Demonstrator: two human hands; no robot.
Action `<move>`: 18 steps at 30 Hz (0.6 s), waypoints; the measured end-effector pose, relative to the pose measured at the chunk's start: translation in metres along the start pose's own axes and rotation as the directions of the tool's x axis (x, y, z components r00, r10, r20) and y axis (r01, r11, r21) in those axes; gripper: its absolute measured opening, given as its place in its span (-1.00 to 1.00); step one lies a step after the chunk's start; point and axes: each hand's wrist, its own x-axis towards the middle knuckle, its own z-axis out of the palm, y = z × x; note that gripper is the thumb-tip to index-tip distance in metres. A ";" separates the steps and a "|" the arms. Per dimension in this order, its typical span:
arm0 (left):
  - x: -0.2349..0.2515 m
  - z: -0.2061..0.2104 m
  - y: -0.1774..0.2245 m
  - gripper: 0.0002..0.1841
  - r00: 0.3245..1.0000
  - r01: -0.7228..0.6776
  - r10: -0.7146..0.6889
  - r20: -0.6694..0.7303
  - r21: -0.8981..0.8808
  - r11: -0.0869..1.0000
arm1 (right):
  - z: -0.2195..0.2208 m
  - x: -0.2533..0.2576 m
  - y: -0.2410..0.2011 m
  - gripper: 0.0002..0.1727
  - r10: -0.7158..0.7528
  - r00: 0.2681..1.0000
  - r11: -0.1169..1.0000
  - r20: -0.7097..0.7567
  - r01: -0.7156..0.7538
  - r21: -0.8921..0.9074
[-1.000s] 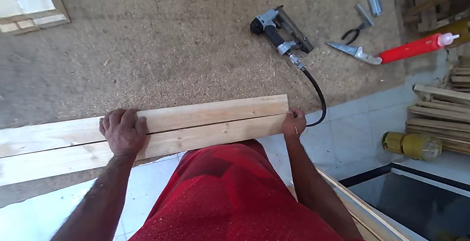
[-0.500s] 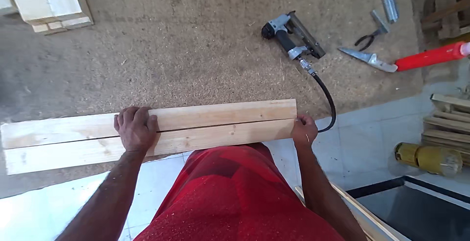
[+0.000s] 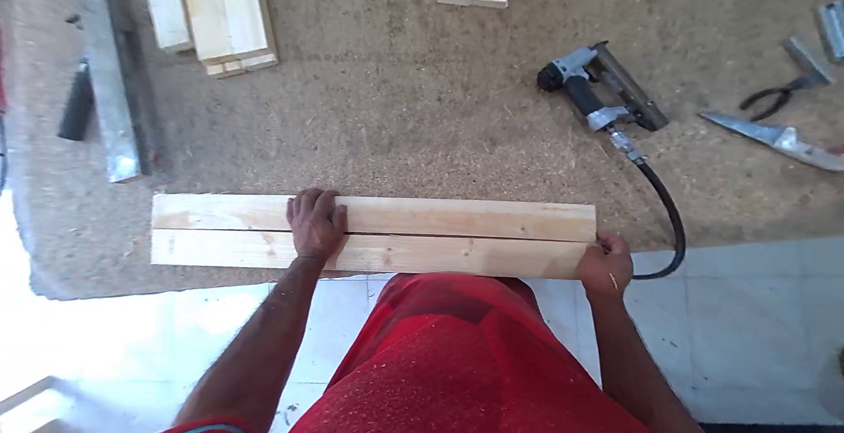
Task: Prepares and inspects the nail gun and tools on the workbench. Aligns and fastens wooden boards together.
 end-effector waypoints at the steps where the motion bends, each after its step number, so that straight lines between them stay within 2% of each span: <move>1: 0.000 0.001 -0.001 -0.44 1.000 0.000 0.000 -0.005 0.004 1.000 | 0.003 -0.001 -0.001 -0.62 -0.005 1.000 1.000 -0.014 0.005 -0.017; 7: 0.001 0.005 -0.005 -0.48 1.000 0.020 -0.020 -0.002 0.000 1.000 | 0.002 -0.011 -0.020 -0.55 -0.030 1.000 0.984 0.011 0.031 -0.176; 11: 0.000 0.005 -0.002 -0.49 0.999 0.042 -0.042 -0.008 0.011 0.999 | -0.003 -0.012 -0.024 -0.40 0.049 0.997 0.986 0.052 -0.040 -0.161; 13: 0.001 0.004 -0.003 -0.49 0.999 0.041 -0.041 -0.007 0.018 0.999 | -0.004 -0.011 -0.024 -0.36 0.010 0.997 0.984 0.077 0.003 -0.176; 16: 0.002 0.005 -0.003 -0.48 0.999 0.046 -0.046 0.003 0.048 0.998 | -0.005 -0.002 -0.008 -0.37 -0.061 0.992 0.981 0.110 0.080 -0.177; 18: 0.003 0.005 -0.002 -0.49 0.998 0.056 -0.056 0.003 0.044 0.997 | -0.005 0.002 -0.006 -0.41 -0.047 0.993 0.984 0.104 0.064 -0.169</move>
